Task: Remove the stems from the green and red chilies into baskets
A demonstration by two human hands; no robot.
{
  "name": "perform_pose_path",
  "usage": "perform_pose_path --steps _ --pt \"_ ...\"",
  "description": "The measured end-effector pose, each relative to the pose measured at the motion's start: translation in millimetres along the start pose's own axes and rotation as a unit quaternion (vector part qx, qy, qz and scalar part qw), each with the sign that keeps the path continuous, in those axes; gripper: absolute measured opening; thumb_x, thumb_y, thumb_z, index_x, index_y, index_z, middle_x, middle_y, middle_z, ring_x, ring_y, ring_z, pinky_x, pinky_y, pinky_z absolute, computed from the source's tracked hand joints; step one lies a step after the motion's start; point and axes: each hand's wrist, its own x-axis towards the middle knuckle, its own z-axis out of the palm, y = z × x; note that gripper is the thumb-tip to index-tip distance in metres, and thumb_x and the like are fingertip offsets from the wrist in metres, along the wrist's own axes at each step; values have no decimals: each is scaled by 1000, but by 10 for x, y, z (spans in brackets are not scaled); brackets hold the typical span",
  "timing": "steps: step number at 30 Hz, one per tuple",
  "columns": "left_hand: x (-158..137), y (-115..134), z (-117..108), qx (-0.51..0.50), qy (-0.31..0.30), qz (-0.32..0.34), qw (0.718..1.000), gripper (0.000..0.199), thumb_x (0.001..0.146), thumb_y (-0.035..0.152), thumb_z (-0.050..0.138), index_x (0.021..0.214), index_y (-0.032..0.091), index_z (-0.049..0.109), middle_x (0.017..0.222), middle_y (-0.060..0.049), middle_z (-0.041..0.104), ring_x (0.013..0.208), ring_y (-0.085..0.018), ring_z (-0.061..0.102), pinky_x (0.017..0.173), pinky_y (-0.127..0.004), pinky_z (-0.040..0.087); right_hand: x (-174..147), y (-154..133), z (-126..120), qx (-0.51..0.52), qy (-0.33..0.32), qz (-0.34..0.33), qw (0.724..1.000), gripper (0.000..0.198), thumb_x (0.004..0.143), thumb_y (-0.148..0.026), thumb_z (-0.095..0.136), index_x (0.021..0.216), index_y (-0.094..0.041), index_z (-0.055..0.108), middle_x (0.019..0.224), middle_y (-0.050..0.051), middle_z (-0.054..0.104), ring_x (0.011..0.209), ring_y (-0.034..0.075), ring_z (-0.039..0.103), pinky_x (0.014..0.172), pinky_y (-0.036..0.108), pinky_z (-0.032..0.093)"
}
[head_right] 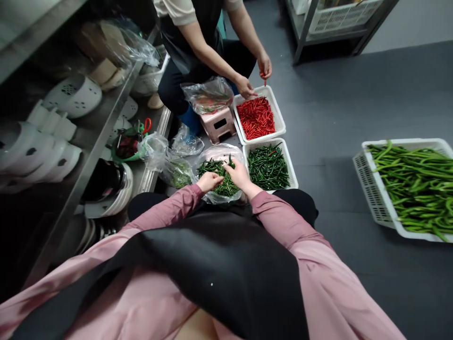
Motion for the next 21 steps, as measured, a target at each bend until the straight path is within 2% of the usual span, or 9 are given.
perform_pose_path --steps 2,4,5,7,9,11,15,18,21 --pt "23 -57 31 89 11 19 996 29 82 32 65 59 15 65 51 0 52 51 -12 49 54 -24 40 -8 -36 7 -25 32 -39 998 19 77 -36 64 81 -19 59 72 2 60 70 16 54 68 29 46" --pt "63 -114 15 185 36 62 980 16 76 31 72 71 16 71 71 -5 64 72 -18 59 69 -27 45 34 -56 -20 26 61 -16 998 18 76 -36 64 80 -19 58 69 1 58 67 15 53 65 28 45" --pt "100 -140 -17 232 55 81 968 17 74 32 75 83 18 73 86 -8 67 85 -21 61 76 -29 47 74 -60 -47 75 74 20 994 19 76 -37 63 78 -19 56 65 -1 56 62 14 52 61 26 44" --pt "224 -183 -122 313 91 98 940 37 74 34 75 109 22 70 111 -11 65 105 -26 58 89 -34 46 170 -65 -118 193 103 114 969 20 76 -37 61 73 -20 50 57 -3 50 52 11 47 51 23 39" --pt "416 -217 -251 376 111 86 916 41 81 32 66 121 23 65 121 -12 62 114 -28 53 94 -37 44 250 -82 -188 291 109 188 932 20 74 -33 60 69 -20 45 56 -4 51 46 9 45 45 22 37" --pt "648 -244 -349 425 98 87 896 40 84 26 61 124 23 63 124 -11 61 119 -28 50 98 -40 43 282 -120 -232 339 86 211 913 17 72 -29 60 70 -19 45 60 -1 57 47 10 50 45 22 40" --pt "1050 -280 -353 494 26 112 862 52 77 23 66 128 18 59 130 -14 59 121 -32 49 100 -44 42 220 -204 -233 336 12 181 924 18 69 -27 64 79 -18 52 61 -1 59 49 11 53 47 23 42" --pt "1196 -295 -286 489 -15 108 866 43 78 18 61 122 15 63 123 -15 63 114 -30 56 97 -40 44 178 -201 -216 306 -8 163 938 22 65 -27 69 79 -17 55 56 -5 53 47 8 49 46 21 38" --pt "1216 -286 -305 438 -17 120 891 37 80 16 58 116 16 67 122 -13 64 111 -28 59 95 -36 45 184 -141 -209 288 -13 165 943 24 63 -27 72 78 -17 56 52 -7 48 45 7 43 44 20 33"
